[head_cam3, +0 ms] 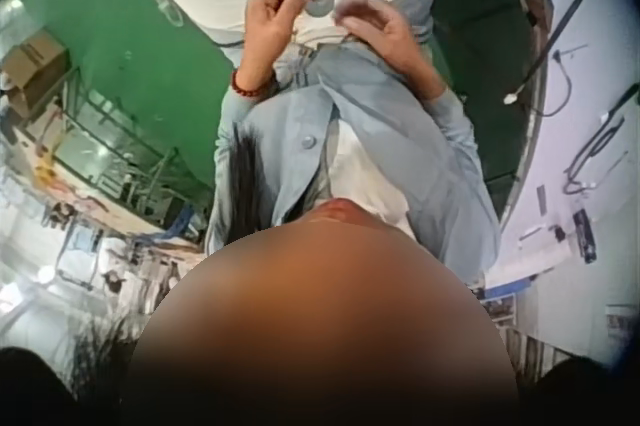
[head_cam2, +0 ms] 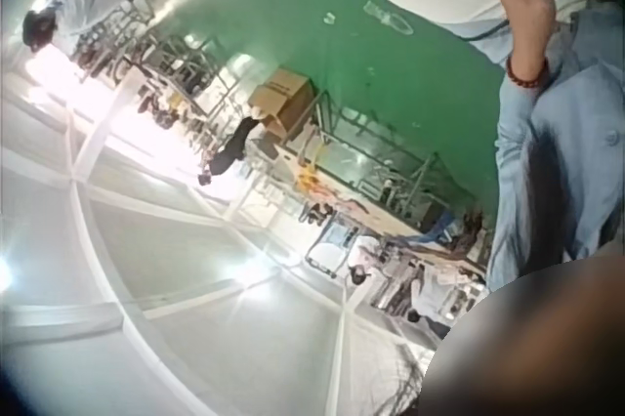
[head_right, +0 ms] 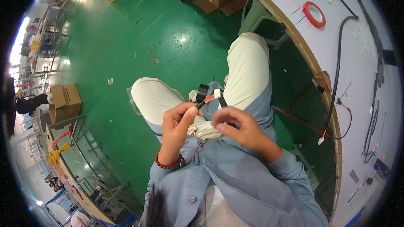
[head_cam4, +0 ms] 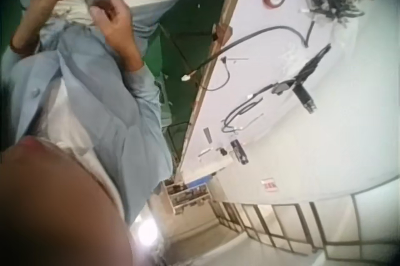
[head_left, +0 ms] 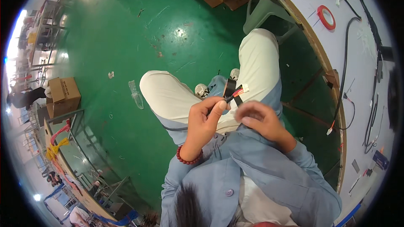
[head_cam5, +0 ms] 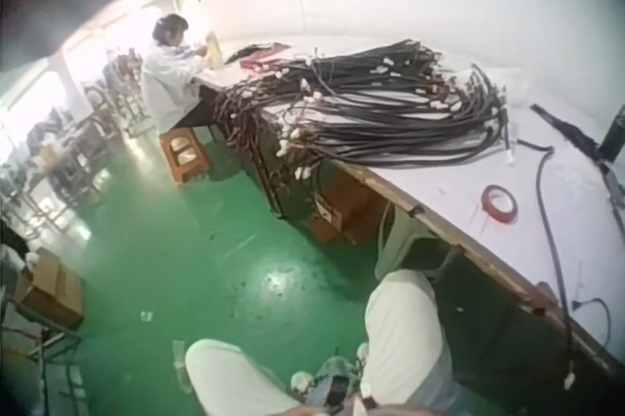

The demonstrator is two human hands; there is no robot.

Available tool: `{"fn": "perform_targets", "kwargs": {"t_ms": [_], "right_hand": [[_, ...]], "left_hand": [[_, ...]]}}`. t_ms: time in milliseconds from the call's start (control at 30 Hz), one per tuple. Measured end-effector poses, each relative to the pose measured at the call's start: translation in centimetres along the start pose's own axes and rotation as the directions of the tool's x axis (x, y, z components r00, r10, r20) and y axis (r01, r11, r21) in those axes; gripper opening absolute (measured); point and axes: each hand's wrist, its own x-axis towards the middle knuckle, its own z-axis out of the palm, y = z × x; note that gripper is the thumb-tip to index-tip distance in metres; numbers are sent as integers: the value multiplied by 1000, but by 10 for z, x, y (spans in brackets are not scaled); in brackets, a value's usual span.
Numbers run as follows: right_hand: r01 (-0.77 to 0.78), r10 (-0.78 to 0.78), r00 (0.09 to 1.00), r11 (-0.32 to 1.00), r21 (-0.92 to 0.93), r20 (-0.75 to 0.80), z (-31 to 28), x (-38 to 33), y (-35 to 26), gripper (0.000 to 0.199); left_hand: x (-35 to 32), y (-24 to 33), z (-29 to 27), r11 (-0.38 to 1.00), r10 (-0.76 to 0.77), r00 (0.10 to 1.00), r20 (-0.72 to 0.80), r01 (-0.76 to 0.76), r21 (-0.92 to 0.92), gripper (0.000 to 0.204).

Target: Applying electrical tape to secure and bundle wires within a harness on an assembly line.

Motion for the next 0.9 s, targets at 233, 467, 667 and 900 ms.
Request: {"fn": "perform_targets", "kwargs": {"t_ms": [233,467,667,900], "right_hand": [[276,-248,952,949,151,-181,15,34,-9,60],[279,-299,951,939,-201,-77,-12,34,-6,50],[273,-350,932,849,-452,-95,0,5,-30,28],[51,-117,988,871,-489,-105,11,6,-64,30]], "left_hand": [[0,-6,1,973,-99,977,189,136,-189,30],[-2,4,3,933,-148,965,218,209,-292,30],[3,-6,18,798,476,865,-157,-350,490,10],[8,-13,24,504,670,741,-26,-430,749,20]]}}
